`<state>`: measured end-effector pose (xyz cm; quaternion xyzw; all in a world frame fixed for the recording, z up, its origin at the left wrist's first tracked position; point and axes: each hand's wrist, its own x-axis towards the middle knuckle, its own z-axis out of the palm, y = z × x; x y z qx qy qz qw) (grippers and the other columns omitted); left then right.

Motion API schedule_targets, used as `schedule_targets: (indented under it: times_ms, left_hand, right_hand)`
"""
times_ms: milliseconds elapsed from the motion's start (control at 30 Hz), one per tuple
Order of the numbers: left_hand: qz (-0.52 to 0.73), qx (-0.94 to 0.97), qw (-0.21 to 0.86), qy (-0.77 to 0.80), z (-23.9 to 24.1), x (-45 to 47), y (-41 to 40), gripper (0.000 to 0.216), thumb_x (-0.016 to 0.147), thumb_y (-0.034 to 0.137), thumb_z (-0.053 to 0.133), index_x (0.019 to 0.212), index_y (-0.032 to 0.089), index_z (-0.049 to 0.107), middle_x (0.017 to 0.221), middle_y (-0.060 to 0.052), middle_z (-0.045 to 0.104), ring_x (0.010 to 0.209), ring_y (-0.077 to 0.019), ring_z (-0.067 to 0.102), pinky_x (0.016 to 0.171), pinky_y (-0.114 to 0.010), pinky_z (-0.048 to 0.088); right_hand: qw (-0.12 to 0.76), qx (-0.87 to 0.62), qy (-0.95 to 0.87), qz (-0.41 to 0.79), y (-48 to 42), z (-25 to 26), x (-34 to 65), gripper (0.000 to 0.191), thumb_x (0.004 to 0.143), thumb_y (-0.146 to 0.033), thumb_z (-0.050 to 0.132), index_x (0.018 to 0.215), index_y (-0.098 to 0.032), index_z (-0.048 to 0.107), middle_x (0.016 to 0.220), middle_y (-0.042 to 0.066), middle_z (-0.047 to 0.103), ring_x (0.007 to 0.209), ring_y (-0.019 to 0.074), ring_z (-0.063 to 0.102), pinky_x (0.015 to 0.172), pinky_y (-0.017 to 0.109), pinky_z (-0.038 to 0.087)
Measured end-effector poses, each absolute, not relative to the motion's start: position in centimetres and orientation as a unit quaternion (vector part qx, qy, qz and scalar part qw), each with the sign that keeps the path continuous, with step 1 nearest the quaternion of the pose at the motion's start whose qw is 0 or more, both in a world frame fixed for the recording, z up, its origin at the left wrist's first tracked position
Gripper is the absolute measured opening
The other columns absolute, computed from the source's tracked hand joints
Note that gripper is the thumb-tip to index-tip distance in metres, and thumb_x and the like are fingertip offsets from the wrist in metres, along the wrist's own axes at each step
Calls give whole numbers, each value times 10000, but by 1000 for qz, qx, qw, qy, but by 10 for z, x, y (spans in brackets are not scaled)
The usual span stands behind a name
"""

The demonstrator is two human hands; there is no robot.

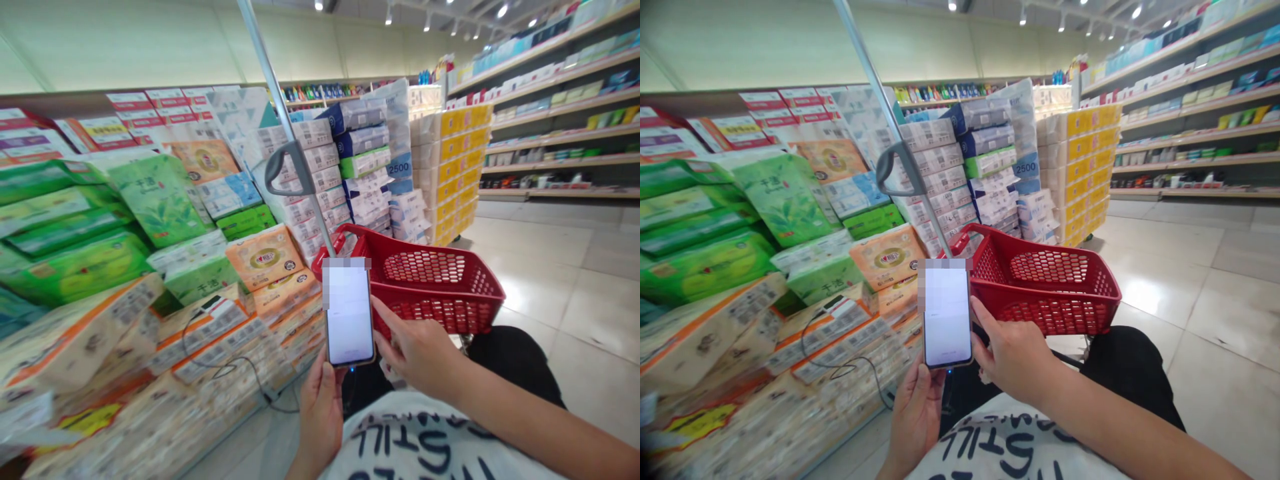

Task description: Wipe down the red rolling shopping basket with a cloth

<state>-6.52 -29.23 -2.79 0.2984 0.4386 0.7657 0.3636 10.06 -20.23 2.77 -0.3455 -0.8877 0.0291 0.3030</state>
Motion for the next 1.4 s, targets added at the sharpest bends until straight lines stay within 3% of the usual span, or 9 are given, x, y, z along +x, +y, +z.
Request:
schedule_targets:
  times_ms: [233,400,1400]
  left_hand:
    - [772,298,371,420,-21,-61,-292,439,819,410,662,1205,201,638,1177,-98,671,1033,-197,639,905,-290,511]
    - [774,294,374,418,-21,-61,-292,490,793,424,688,1221,192,627,1157,-108,679,1032,-213,640,924,-323,501]
    - [774,292,379,414,-23,-64,-293,467,799,414,685,1219,218,628,1211,-101,655,1067,-219,631,934,-320,497]
  right_hand:
    - [218,-339,-907,125,-202,25,102,654,930,-495,447,1468,-149,314,717,55,713,628,169,646,582,241,419]
    - [224,-312,-907,175,-202,23,98,673,919,-493,462,1466,-136,302,693,31,699,615,168,633,577,247,397]
    - [227,-305,-910,167,-204,21,93,684,899,-434,495,1468,-127,271,659,4,685,604,165,627,553,246,356]
